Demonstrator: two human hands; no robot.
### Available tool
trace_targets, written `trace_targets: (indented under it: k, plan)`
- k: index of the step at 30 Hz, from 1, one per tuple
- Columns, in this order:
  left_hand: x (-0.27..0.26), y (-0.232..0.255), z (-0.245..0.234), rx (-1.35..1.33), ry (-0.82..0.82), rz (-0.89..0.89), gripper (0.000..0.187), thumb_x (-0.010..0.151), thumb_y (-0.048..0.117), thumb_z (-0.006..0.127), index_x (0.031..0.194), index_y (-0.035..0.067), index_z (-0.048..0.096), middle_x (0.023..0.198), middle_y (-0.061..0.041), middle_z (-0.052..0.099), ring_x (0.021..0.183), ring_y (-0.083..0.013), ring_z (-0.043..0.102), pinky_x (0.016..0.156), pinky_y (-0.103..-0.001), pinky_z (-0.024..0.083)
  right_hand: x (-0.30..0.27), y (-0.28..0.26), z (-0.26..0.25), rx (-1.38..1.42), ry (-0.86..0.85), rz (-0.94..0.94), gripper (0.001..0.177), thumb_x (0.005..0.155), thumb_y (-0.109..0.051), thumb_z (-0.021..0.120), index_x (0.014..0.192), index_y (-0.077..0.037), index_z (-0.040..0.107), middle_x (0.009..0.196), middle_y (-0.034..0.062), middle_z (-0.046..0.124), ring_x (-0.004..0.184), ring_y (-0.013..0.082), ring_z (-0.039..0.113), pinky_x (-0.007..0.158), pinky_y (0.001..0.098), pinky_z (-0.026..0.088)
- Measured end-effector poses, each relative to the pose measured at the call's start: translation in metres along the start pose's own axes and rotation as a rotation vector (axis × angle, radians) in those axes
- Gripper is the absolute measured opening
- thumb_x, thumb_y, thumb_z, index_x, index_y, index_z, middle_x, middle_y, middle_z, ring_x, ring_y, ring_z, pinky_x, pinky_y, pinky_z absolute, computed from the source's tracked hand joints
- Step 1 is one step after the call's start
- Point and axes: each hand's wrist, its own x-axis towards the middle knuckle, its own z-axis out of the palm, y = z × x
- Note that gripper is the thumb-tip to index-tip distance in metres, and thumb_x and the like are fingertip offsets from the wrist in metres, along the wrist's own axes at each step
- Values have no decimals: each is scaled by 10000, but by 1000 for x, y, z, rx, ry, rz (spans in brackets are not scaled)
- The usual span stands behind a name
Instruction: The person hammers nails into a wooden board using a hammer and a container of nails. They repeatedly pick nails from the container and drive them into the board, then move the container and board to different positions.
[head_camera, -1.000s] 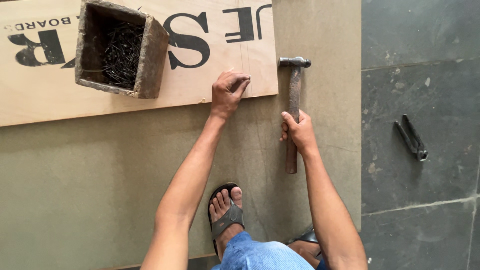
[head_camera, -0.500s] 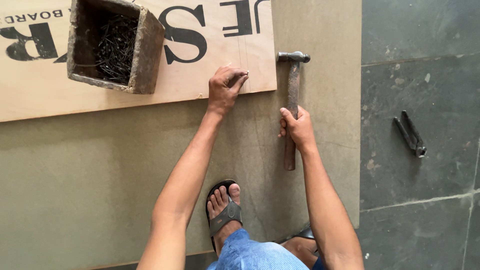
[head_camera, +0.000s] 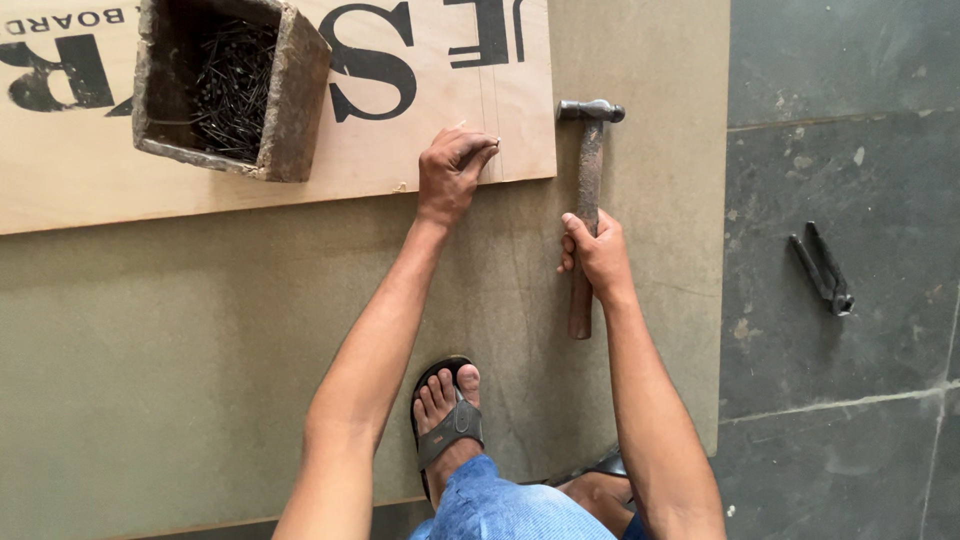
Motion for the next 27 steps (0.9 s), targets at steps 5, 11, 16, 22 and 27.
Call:
trace_targets:
  k: [5, 11, 16, 22, 27]
  plan:
    - [0, 1, -1, -17, -13, -59, 74, 878, 63, 806, 947, 70, 779, 951, -62, 779, 928, -223, 713, 881, -342, 566, -1, -3, 1, -4, 1, 16, 188, 985, -195, 667, 904, -71, 550, 649, 21, 558, 470, 125, 544, 460, 322, 537]
    - [1, 0, -1, 0, 5, 50, 74, 883, 59, 810, 949, 56, 778, 952, -76, 778, 921, -245, 722, 1050, -414, 522, -1, -3, 1, -2, 2, 17, 196, 988, -199, 670, 903, -72, 547, 652, 20, 558, 473, 123, 543, 462, 323, 539]
    - [-1, -1, 0, -6, -2, -6, 67, 890, 76, 801, 951, 64, 776, 963, -69, 780, 933, -247, 723, 1056, -425, 527, -1, 0, 0, 0, 3, 22, 195, 984, -202, 669, 902, -71, 549, 652, 20, 559, 470, 123, 544, 457, 320, 540]
    - [0, -2, 0, 8, -4, 9, 62, 892, 72, 800, 948, 61, 775, 961, -73, 782, 921, -243, 730, 1093, -445, 506, 0, -1, 0, -9, 2, 22, 200, 988, -204, 667, 903, -71, 545, 653, 18, 557, 472, 121, 545, 459, 322, 546]
    - [-1, -1, -1, -3, 6, 9, 69, 888, 69, 802, 949, 61, 772, 964, -77, 778, 927, -254, 723, 1082, -432, 513, -1, -3, 1, -6, 7, 33, 201, 985, -209, 666, 903, -75, 541, 647, 18, 554, 465, 121, 542, 452, 321, 542]
